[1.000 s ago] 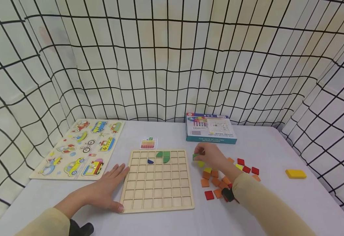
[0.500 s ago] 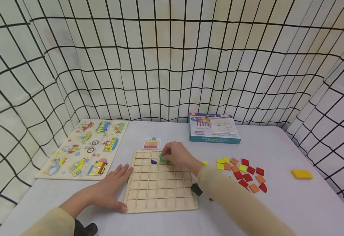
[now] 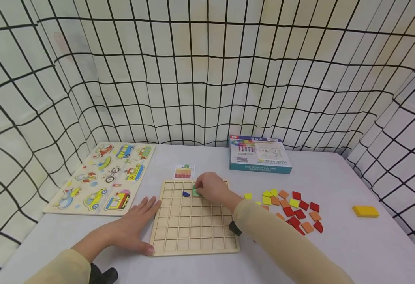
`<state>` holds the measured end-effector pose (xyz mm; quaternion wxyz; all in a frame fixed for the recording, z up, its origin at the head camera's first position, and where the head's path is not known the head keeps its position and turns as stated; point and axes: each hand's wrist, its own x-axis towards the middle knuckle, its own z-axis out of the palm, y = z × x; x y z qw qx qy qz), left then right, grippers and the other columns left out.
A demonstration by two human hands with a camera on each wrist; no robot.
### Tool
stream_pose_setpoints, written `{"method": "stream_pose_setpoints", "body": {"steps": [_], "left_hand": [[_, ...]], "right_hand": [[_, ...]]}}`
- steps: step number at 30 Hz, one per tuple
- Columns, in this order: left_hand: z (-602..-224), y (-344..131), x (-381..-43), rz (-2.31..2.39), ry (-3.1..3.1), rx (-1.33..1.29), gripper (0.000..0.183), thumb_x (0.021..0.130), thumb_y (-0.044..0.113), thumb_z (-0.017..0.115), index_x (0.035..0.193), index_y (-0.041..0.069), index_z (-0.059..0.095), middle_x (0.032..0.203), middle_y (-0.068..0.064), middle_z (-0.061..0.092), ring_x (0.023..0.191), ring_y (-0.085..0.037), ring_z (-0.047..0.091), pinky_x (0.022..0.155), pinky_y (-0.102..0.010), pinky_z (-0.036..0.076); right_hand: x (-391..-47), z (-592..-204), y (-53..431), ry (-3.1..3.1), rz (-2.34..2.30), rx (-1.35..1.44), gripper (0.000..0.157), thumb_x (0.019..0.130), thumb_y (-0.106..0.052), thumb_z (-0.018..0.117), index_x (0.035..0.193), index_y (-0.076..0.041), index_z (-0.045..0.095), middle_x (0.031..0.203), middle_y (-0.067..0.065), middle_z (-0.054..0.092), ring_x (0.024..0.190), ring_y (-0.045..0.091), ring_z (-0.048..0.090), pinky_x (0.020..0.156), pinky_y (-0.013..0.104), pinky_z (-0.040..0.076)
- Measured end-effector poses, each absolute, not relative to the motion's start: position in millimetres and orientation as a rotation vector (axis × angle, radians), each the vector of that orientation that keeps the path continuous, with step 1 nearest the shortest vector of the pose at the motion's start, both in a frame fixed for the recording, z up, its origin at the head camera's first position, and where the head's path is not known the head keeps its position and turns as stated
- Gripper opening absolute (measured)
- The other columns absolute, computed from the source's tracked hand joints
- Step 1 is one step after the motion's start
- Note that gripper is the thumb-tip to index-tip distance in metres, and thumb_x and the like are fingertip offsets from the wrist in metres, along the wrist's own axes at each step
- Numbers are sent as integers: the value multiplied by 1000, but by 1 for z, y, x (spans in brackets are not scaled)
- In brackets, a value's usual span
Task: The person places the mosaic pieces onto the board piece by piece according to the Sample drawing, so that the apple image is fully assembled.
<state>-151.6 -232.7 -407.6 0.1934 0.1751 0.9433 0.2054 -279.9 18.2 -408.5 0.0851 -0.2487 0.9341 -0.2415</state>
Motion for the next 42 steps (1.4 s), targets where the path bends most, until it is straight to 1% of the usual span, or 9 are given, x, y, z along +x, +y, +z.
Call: {"method": "stream_pose_setpoints", "body": {"steps": [4,8,12,17,22,27,34,38,42], "left_hand": [[-409,-231,-153,577,2644,491,126,70,50,90,161,-2,20,170,-27,9,157,-50,3,124,-71,9],[-412,-230,-154,565,2651,497,126,70,50,90,161,-2,20,170,-27,10,157,-50,3,124,-71,10],[-413,-229,-153,557,2658,507,127,69,51,90,161,-2,20,170,-28,10,157,-50,4,123,-71,11],[-414,-228,-153,562,2660,509,127,69,51,90,161,-2,21,170,-27,11,157,-50,5,123,-71,12],[-415,-226,-154,564,2657,520,127,70,51,90,161,-2,20,170,-27,10,157,-50,4,123,-72,11],[-415,-225,-157,546,2657,531,127,71,54,89,162,-1,18,170,-26,9,157,-50,3,123,-71,10],[-414,-227,-158,522,2664,523,127,70,53,89,161,-2,20,170,-28,10,157,-51,4,123,-72,11],[-413,-230,-157,521,2670,512,126,70,52,89,160,-4,21,169,-30,11,156,-53,4,122,-73,12],[-412,-230,-156,535,2668,515,126,70,51,90,160,-5,21,168,-31,11,155,-55,4,121,-74,12]], "right_hand": [[-278,-408,18,2797,-686,-747,9,94,-10,74,101,-6,79,99,5,76,86,15,64,84,34,60],[-274,-407,19,2818,-670,-762,8,93,-9,74,98,-7,79,98,4,75,89,15,66,86,35,60],[-270,-406,21,2838,-670,-794,3,92,-8,75,90,-9,77,89,1,73,82,13,63,78,32,58],[-267,-406,25,2839,-636,-836,14,90,-10,78,79,-13,71,78,-2,65,72,12,53,66,26,48],[-266,-402,38,2839,-716,-762,12,93,-11,76,82,-13,71,80,-3,67,74,12,54,69,27,49],[-268,-394,85,2863,-804,-628,5,98,-10,68,95,-10,73,88,1,68,80,16,56,72,29,51],[-269,-391,172,2965,-753,-430,14,101,-8,63,111,-4,72,103,8,71,93,23,60,87,39,59],[-271,-391,204,2987,-720,-336,17,102,-6,61,115,-2,71,108,13,71,97,26,61,92,44,59],[-272,-395,222,2948,-688,-292,18,100,-6,63,116,-2,72,111,15,71,100,28,61,92,44,60]]}}
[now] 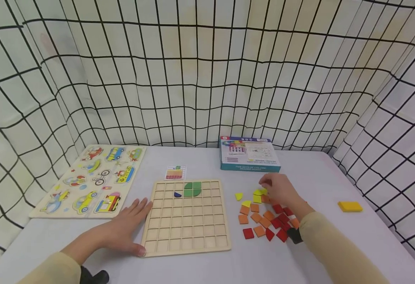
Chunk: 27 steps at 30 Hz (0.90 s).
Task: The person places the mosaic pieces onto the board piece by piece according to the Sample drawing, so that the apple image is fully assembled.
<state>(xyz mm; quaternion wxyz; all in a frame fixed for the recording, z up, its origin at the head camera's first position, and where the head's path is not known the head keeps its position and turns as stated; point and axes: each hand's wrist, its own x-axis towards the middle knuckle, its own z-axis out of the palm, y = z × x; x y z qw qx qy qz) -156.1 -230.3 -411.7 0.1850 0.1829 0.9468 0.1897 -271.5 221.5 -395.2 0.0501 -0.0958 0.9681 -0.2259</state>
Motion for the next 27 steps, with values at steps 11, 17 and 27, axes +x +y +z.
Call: {"method": "stream_pose_setpoints", "body": {"steps": [11,17,27], "left_hand": [[-411,-232,-154,553,2652,510,126,72,50,89,161,-4,18,169,-30,8,155,-54,2,122,-73,10],[-410,-232,-154,539,2658,507,126,71,52,89,161,-3,18,169,-29,8,156,-53,2,122,-72,10],[-409,-232,-154,543,2657,512,125,72,51,89,161,-4,20,169,-29,9,156,-52,3,122,-73,10]], "right_hand": [[-276,-407,209,2909,-481,-448,21,96,-4,68,115,-6,77,112,11,74,103,28,60,96,48,57],[-279,-403,204,2926,-395,-483,16,94,-4,70,109,-6,77,105,8,75,98,26,61,94,46,58],[-278,-395,189,2931,-365,-539,16,94,-5,72,109,-9,74,99,5,70,93,23,59,92,43,59]]}}
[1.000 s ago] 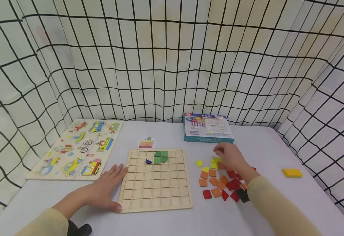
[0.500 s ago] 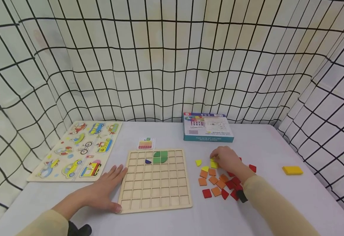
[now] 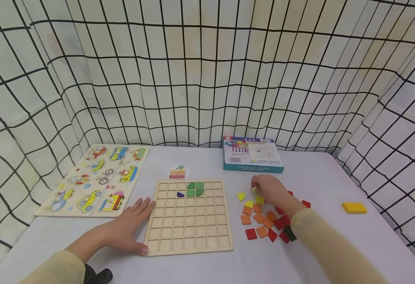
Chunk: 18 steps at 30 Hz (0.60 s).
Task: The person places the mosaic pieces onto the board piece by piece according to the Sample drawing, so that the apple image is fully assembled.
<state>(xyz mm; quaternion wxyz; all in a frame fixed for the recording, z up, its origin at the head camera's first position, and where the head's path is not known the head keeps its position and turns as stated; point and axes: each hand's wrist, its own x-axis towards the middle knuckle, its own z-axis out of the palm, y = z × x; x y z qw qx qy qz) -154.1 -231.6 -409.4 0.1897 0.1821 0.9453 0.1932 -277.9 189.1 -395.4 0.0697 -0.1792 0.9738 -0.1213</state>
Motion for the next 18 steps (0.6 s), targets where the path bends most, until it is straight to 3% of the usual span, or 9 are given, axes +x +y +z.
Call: {"method": "stream_pose_setpoints", "body": {"steps": [4,11,18], "left_hand": [[-410,-232,-154,545,2656,507,125,72,52,89,161,-3,19,170,-28,9,156,-52,2,123,-72,10],[-410,-233,-153,558,2656,507,125,72,52,88,161,-3,19,170,-27,8,157,-51,2,123,-72,9],[-408,-233,-151,552,2657,496,125,72,51,88,161,-3,18,170,-26,8,157,-50,2,124,-71,9]], "right_hand": [[-276,-393,166,2879,-563,-621,22,99,-3,64,117,-11,75,105,4,69,97,21,58,92,40,57],[-275,-399,105,2676,-999,-732,6,97,-8,69,103,-7,71,96,5,67,80,15,63,73,25,54],[-268,-395,46,2562,-1087,-731,6,95,-11,73,98,-7,70,87,3,72,74,12,62,71,23,53]]}}
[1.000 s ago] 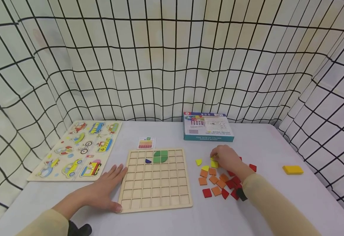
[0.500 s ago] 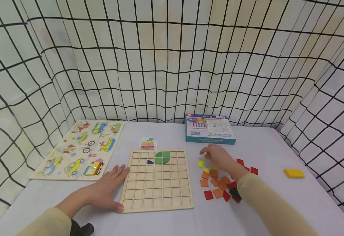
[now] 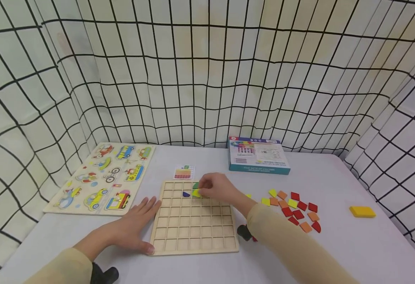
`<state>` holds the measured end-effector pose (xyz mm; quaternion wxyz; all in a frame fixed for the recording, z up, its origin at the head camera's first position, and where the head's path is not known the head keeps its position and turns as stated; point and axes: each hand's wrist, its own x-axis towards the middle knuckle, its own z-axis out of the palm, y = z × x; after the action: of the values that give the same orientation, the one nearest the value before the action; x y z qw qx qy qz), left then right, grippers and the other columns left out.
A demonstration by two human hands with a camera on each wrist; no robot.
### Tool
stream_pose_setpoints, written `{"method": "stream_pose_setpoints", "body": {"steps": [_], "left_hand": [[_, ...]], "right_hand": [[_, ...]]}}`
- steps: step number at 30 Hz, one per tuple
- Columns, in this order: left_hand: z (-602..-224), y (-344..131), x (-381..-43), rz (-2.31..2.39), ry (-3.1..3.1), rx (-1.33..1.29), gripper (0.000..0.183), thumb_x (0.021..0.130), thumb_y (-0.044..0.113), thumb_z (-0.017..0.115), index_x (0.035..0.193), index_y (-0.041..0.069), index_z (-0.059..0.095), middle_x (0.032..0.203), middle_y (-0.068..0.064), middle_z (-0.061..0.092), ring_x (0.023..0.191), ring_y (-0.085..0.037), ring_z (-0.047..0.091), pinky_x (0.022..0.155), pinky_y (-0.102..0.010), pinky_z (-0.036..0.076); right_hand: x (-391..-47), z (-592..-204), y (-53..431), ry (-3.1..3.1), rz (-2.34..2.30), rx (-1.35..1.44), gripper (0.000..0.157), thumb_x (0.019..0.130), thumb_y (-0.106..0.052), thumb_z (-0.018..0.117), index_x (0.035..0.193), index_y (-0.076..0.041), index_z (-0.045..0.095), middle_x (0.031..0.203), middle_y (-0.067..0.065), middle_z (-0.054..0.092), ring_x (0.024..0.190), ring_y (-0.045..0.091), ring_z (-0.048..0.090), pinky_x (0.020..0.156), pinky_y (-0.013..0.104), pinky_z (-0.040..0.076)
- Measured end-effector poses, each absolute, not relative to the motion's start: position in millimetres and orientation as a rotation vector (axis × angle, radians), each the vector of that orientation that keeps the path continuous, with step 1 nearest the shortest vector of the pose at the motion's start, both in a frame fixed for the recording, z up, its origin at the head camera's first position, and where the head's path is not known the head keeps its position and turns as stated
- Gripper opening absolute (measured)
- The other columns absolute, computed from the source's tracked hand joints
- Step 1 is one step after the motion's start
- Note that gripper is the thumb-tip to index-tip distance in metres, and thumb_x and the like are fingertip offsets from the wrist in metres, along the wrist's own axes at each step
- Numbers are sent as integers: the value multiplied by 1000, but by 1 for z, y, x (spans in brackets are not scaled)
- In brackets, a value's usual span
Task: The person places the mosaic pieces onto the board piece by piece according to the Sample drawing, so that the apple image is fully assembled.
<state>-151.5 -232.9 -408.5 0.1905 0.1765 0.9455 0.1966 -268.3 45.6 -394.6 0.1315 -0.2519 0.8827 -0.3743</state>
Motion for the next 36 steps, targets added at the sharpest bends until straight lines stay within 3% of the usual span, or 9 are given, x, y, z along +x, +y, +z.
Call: {"method": "stream_pose_setpoints", "body": {"steps": [6,14,36], "left_hand": [[-406,-233,-151,548,2654,491,125,73,52,88,161,-3,18,170,-26,8,157,-49,1,124,-70,9],[-407,-233,-152,533,2653,497,124,74,51,88,161,-2,18,171,-26,8,158,-49,2,124,-71,10],[-409,-233,-151,522,2665,502,126,72,53,88,161,-2,19,171,-25,9,158,-48,3,124,-71,11]], "right_hand": [[-265,-396,2,2580,-1004,-759,5,93,-13,75,92,-10,72,82,0,72,69,10,61,66,21,51],[-259,-400,-38,2597,-886,-929,6,91,-10,76,87,-10,73,82,-1,72,72,5,59,69,18,51],[-257,-398,-59,2695,-521,-984,12,93,-14,77,80,-13,76,75,-6,69,67,6,53,66,19,48]]}}
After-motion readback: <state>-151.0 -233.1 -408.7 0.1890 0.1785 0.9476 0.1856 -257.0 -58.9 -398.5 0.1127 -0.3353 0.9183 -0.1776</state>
